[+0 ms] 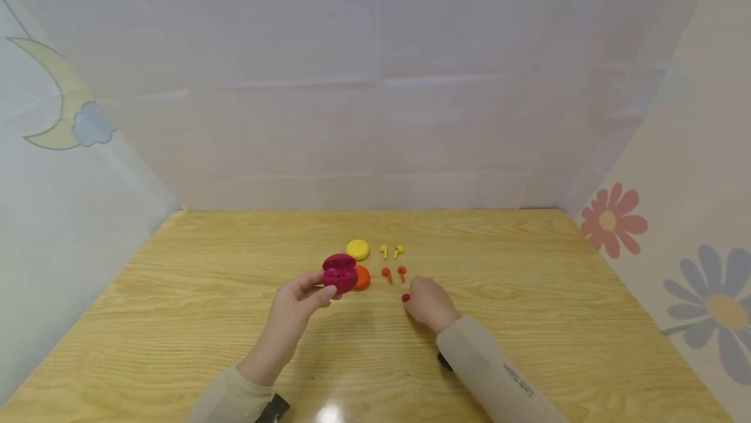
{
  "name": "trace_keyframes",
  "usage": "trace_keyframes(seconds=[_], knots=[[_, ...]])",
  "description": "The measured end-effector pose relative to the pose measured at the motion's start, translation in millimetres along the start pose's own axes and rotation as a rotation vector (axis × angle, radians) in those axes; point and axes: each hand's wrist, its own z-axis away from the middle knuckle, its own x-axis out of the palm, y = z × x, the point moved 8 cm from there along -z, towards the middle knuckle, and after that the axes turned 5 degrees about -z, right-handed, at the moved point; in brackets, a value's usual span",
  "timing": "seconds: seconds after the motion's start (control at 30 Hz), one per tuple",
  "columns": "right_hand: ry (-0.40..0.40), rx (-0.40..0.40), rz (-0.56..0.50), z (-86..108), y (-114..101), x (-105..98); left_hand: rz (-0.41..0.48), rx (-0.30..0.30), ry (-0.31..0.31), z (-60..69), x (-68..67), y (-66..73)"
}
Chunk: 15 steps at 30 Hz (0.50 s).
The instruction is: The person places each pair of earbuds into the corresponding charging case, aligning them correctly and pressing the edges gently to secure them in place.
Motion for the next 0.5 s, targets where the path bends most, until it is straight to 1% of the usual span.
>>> trace_keyframes(seconds=[0.1, 0.2, 0.5], knots=[[0.007, 0.005, -0.023, 4.1, -1, -2, 0.002, 0.001, -0.001, -0.3, 0.4, -0.1], [0.021, -0.007, -0.052, 9.2, -5, -6, 0.004, 0.0, -0.002, -0.5, 0.9, -0.1], [0.073, -0.135, -0.138, 21.7, -25, -20, -0.007, -0.005, 0.0, -0.2, 1.5, 0.6]])
